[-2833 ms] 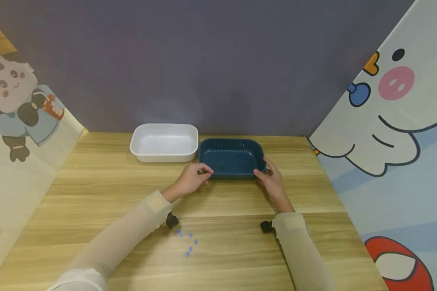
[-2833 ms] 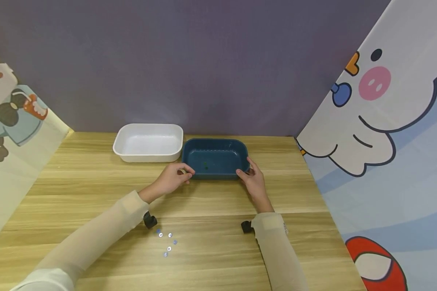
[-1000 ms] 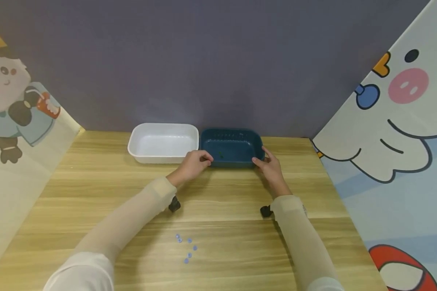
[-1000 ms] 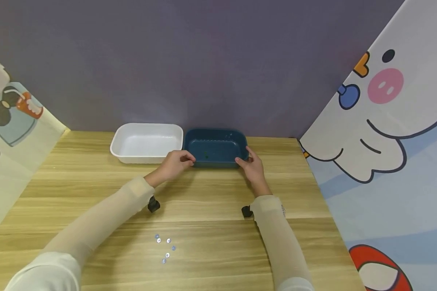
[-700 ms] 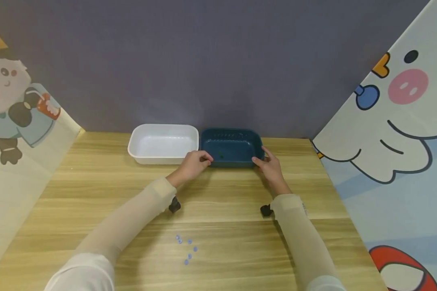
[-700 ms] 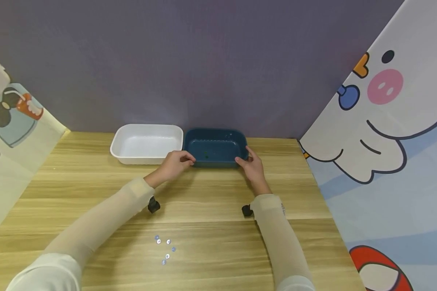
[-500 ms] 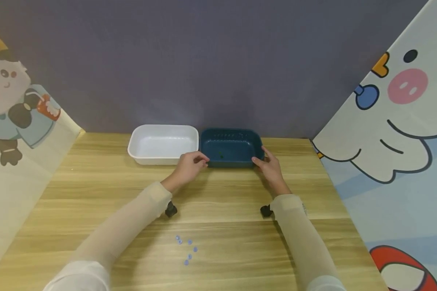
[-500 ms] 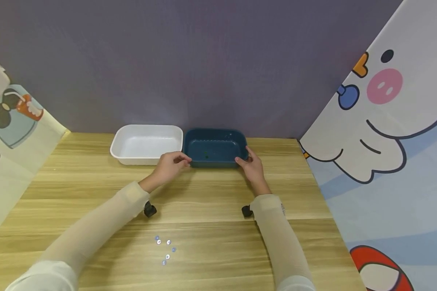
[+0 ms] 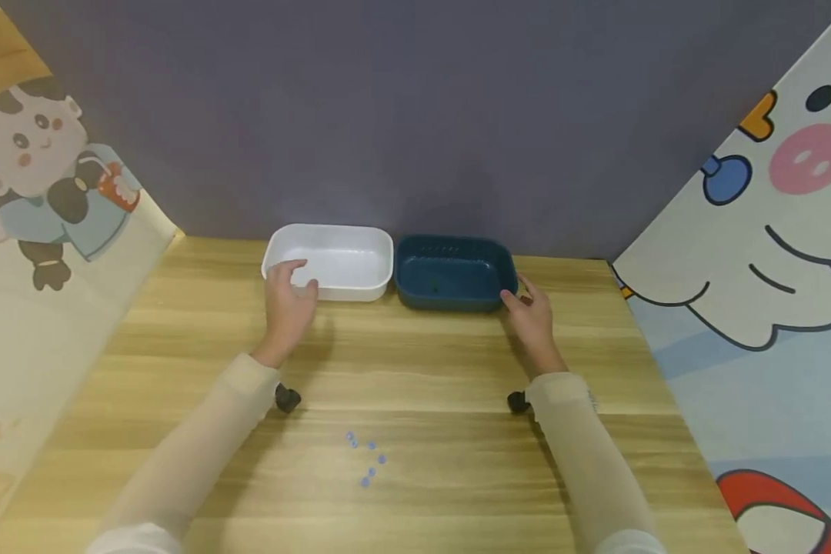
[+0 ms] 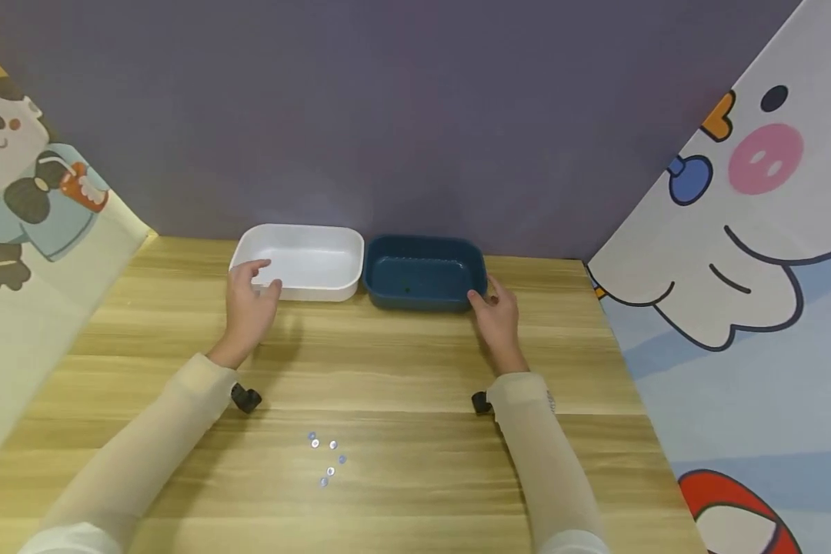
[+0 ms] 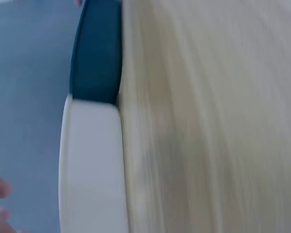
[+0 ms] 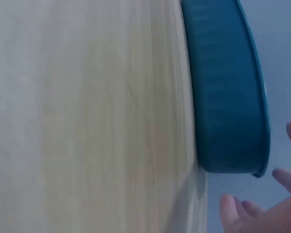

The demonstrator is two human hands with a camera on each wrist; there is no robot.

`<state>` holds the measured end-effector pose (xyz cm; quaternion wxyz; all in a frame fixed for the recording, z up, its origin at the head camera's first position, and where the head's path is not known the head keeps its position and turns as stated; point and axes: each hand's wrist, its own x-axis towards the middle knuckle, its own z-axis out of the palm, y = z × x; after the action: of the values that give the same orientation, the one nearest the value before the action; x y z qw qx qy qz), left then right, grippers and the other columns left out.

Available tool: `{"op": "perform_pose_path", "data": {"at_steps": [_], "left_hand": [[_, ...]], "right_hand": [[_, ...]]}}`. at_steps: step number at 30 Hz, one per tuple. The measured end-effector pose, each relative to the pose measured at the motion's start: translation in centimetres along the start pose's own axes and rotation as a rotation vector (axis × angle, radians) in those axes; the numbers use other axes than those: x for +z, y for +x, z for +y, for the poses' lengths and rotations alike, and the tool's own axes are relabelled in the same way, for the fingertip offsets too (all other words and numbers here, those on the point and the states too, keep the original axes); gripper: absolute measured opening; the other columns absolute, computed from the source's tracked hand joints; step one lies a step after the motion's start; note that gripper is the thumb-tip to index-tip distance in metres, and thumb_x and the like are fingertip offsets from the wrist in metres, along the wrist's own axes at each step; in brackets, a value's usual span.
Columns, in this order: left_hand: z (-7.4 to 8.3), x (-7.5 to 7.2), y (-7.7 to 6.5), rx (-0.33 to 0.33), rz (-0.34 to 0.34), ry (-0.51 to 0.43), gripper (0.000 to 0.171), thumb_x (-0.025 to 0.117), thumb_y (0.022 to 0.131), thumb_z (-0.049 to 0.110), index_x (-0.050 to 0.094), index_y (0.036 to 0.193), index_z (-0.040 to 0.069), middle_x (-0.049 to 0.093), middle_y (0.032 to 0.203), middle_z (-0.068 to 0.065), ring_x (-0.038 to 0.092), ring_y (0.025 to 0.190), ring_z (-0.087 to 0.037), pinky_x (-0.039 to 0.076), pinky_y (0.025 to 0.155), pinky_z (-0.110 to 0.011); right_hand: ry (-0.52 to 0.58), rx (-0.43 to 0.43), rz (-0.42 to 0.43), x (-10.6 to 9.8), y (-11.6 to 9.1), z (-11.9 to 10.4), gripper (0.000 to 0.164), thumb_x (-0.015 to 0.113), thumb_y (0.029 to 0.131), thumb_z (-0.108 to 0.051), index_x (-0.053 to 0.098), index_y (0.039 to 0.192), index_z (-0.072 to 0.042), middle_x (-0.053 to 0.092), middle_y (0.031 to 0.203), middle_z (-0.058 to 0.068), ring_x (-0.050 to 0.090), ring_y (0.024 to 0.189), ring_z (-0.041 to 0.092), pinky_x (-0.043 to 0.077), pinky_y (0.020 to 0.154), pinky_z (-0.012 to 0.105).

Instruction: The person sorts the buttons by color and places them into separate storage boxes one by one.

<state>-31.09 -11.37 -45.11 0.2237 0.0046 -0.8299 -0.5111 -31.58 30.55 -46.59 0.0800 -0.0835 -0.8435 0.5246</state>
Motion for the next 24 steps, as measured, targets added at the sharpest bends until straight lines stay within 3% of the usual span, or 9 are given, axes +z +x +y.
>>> {"op": "perform_pose_path", "data": {"at_steps": [5, 11, 17, 24], "left_hand": [[-2.1, -2.3, 1.6, -0.207, 0.071, -0.071, 0.055, 0.061, 0.097, 0.011, 0.037, 0.145, -0.005, 0.037, 0.141, -0.03, 0.038, 0.128, -0.043, 0.035, 0.109, -0.05], [-4.3, -4.4, 3.1, -0.39, 0.007, -0.115, 0.069, 0.055, 0.103, 0.031, 0.022, 0.158, 0.006, 0.024, 0.162, -0.017, 0.033, 0.139, -0.036, 0.035, 0.114, -0.047], [-6.1, -4.8, 4.5, -0.411, -0.059, -0.189, 0.07, 0.057, 0.103, 0.035, 0.024, 0.158, 0.009, 0.036, 0.155, -0.019, 0.053, 0.116, -0.032, 0.054, 0.092, -0.041], [-7.5, -4.4, 5.3, -0.411, -0.141, -0.287, 0.06, 0.057, 0.103, 0.027, 0.034, 0.154, 0.005, 0.035, 0.156, -0.016, 0.053, 0.123, -0.04, 0.06, 0.083, -0.039]], "right_hand": [[-0.054, -0.089, 0.09, 0.1, -1.9, -1.3, 0.06, 0.064, 0.097, -0.021, 0.044, 0.152, -0.009, 0.032, 0.147, 0.026, 0.037, 0.131, 0.041, 0.043, 0.103, 0.055], [-0.21, -0.262, 0.044, 0.9, -4.8, -3.5, 0.06, 0.067, 0.093, -0.009, 0.047, 0.149, -0.004, 0.035, 0.142, 0.029, 0.043, 0.121, 0.043, 0.044, 0.097, 0.054], [-0.343, -0.375, -0.011, 1.9, -7.2, -5.0, 0.06, 0.067, 0.093, -0.012, 0.048, 0.15, -0.008, 0.044, 0.121, 0.021, 0.045, 0.097, 0.031, 0.043, 0.08, 0.045], [-0.388, -0.464, -0.105, 3.5, -9.2, -6.6, 0.058, 0.067, 0.094, -0.011, 0.05, 0.149, -0.011, 0.048, 0.117, 0.018, 0.049, 0.096, 0.031, 0.044, 0.074, 0.041]]}}
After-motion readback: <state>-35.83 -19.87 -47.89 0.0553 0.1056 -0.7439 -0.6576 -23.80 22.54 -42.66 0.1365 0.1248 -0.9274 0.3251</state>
